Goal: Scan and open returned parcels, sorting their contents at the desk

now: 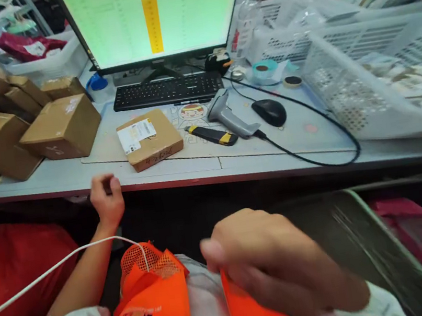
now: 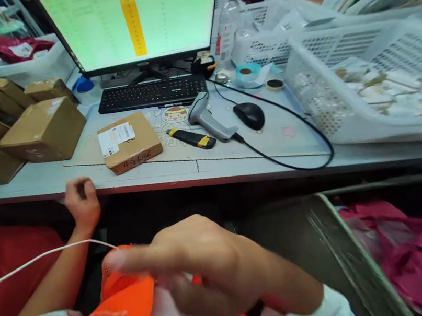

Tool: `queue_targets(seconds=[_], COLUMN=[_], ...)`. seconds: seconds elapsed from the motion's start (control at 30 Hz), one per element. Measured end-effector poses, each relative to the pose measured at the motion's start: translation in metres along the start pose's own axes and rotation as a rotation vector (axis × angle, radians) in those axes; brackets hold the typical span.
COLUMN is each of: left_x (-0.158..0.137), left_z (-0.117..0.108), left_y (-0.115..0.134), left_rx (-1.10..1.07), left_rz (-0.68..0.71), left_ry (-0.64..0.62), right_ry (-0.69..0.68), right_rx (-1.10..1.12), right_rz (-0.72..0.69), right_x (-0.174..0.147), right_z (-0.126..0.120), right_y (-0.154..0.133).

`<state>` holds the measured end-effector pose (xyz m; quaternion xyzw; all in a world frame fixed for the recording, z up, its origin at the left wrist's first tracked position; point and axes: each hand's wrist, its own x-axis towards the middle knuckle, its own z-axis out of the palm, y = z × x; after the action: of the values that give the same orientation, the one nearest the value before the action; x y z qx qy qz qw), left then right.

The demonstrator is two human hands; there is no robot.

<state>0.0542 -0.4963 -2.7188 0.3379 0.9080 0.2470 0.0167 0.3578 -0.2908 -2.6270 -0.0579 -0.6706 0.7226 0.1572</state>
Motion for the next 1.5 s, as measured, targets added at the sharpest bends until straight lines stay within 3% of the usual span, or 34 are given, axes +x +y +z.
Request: queue_targets(seconds=[0.03, 0.1, 0.17, 0.2, 0.27, 0.37, 0.53, 0.7, 0.83, 1.0, 1.1, 1.2, 1.3, 1.4, 1.5], left_x=[-0.022, -0.063, -0.091, -0.099, -0.104, -0.102, -0.111, -0.150, -0.176, -0.146, -0.117, -0.105, -0.115, -0.129, -0.132], left_z=[-0.010, -0.019, -0.016, -0.012, -0.004, -0.001, -0.030, -0.074, -0.071, -0.070, -0.082, -0.082, -0.064, -0.042, -0.026], left_y=[-0.006, -0.020, -0.034, -0.041, -0.054, -0.066, -0.055, -0.022, 0.006, 0.018, 0.015, -0.001, -0.025, -0.043, -0.049], left_rx=[0.070, 0.307, 0.521, 0.581, 0.611, 0.548, 0.377, 0.240, 0.221, 0.338, 0.390, 0.432, 0.506, 0.525, 0.544], left_rz=[-0.029, -0.199, -0.422, -0.514, -0.617, -0.651, -0.538, -0.487, -0.484, -0.459, -0.420, -0.285, -0.216, -0.290, -0.287], left_ry=[-0.066, -0.392, -0.725, -0.827, -0.897, -0.931, -0.961, -0.971, -0.938, -0.777, -0.667, -0.611, -0.766, -0.929, -0.900], right_ry=[0.011, 0.044, 0.038, 0.020, -0.025, -0.075, -0.015, -0.011, -0.065, -0.062, -0.025, 0.015, 0.028, 0.041, 0.087], right_rx=[0.060, 0.113, 0.082, 0.086, 0.153, 0.248, 0.273, 0.250, 0.198, 0.201, 0.220, 0.229, 0.239, 0.239, 0.218], right_rz=[0.077, 0.295, 0.526, 0.608, 0.721, 0.792, 0.825, 0.790, 0.792, 0.811, 0.827, 0.840, 0.861, 0.891, 0.921], right_x=[-0.008, -0.026, -0.047, -0.057, -0.076, -0.093, -0.102, -0.107, -0.110, -0.111, -0.110, -0.108, -0.106, -0.106, -0.104], right_z=[0.004, 0.022, 0.050, 0.064, 0.089, 0.106, 0.097, 0.098, 0.102, 0.099, 0.098, 0.098, 0.102, 0.106, 0.106], right_y=[0.026, 0.085, 0.146, 0.172, 0.212, 0.240, 0.248, 0.247, 0.248, 0.247, 0.247, 0.250, 0.257, 0.261, 0.265])
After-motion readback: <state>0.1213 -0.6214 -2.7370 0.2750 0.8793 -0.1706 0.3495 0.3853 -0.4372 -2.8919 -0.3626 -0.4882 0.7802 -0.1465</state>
